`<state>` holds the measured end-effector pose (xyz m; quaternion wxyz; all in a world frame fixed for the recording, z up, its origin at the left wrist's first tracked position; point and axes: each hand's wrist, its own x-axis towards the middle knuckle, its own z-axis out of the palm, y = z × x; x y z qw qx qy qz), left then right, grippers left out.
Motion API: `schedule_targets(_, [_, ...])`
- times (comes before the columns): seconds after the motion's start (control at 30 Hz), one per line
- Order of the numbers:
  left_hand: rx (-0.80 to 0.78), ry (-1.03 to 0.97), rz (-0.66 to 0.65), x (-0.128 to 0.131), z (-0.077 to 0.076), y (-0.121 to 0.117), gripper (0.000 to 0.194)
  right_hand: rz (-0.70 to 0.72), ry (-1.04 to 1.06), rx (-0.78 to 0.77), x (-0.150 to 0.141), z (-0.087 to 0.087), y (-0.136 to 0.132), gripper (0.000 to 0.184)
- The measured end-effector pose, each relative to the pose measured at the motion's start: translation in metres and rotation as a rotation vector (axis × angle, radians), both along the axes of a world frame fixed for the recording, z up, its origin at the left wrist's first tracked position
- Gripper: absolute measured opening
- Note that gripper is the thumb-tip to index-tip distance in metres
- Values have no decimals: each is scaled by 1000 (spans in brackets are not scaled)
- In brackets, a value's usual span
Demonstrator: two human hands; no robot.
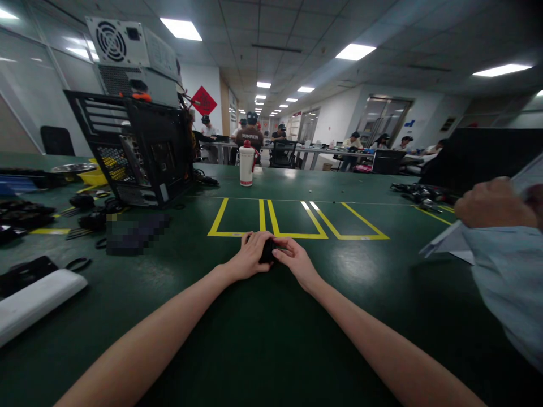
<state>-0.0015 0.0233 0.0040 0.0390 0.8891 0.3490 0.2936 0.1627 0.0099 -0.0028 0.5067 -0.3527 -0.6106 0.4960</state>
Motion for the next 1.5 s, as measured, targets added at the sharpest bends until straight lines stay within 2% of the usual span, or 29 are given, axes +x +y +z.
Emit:
schedule_targets(0.17, [-3, -11, 5, 1, -1, 1, 58, -39, -14, -26, 1, -4, 7, 30])
schedule_targets(0.37, [-6, -20, 3, 1, -1, 1, 58, 71, 54, -57, 1, -4, 7, 32])
schedule_targets(0.57, [-25, -29, -3, 1, 2, -1, 57, -4, 48, -36, -2, -2, 7, 22])
schedule_targets(0.77, [-54, -47, 6, 3, 1, 0, 54, -5, -8, -103, -1, -4, 11, 33])
schedule_targets(0.93, [-76, -64, 13, 3, 0, 3, 55, 44, -2, -63, -1, -1, 7, 32])
schedule_targets(1.17, [-49, -77, 27, 3, -2, 3, 56, -34, 9, 21, -6, -3, 5, 20])
schedule_targets(1.37, [-28, -68, 31, 4, -5, 4, 58, -46, -37, -35, -6, -7, 10, 31])
schedule_targets(1.5, [-28, -70, 49, 1, -5, 1, 56, 1, -36, 25, -7, -7, 7, 29])
